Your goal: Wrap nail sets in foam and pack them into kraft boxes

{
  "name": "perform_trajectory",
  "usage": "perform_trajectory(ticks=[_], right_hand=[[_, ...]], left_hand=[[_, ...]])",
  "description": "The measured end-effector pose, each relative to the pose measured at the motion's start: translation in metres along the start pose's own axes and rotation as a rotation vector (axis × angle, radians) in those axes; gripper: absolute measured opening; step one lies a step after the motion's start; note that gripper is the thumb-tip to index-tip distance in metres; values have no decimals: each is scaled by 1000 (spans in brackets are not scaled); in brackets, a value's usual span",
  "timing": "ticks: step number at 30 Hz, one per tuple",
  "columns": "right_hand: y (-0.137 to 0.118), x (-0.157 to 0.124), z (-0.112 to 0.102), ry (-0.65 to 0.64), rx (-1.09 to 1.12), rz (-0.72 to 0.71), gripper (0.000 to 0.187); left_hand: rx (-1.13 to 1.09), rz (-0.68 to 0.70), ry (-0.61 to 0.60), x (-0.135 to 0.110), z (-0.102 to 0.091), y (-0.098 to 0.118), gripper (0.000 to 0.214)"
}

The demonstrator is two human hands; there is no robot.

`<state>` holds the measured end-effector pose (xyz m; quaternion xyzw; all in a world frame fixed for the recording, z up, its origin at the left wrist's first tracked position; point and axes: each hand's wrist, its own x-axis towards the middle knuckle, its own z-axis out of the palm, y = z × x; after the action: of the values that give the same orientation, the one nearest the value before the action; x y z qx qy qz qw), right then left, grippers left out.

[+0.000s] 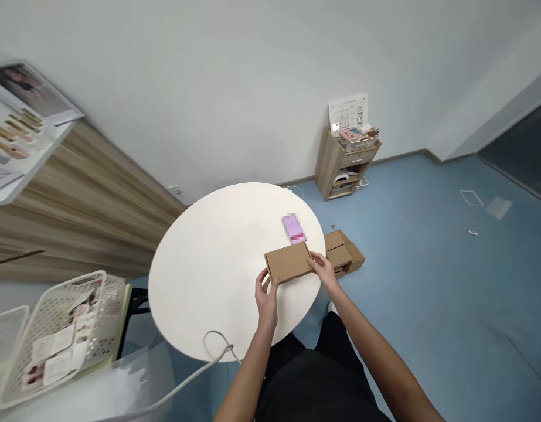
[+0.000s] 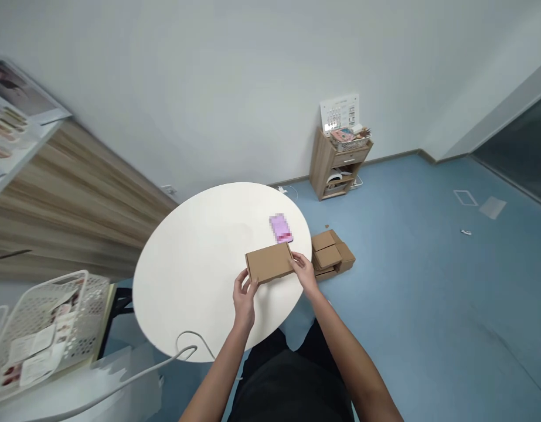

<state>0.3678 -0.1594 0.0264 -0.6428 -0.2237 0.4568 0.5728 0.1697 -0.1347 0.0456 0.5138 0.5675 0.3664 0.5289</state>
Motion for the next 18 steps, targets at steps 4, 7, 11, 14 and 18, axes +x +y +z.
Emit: perform_trajectory(ticks=[4, 7, 11, 14, 18], right_hand=[[-5, 20, -109, 117, -15, -27, 68], [-7, 39, -186, 159, -50, -7, 63], [8, 68, -259, 170, -90, 19, 59], [36, 95, -288, 165, -159, 67, 63], [86, 141, -299, 135, -214, 177, 59]], left_hand=[[-12, 1, -117, -24, 103, 8, 57], [-13, -12, -244, -36, 177, 0, 61], [123, -117, -315, -34, 254, -28, 64], [182, -185, -301, -18, 294, -56, 62], [254, -280, -251, 16, 330, -106, 62]])
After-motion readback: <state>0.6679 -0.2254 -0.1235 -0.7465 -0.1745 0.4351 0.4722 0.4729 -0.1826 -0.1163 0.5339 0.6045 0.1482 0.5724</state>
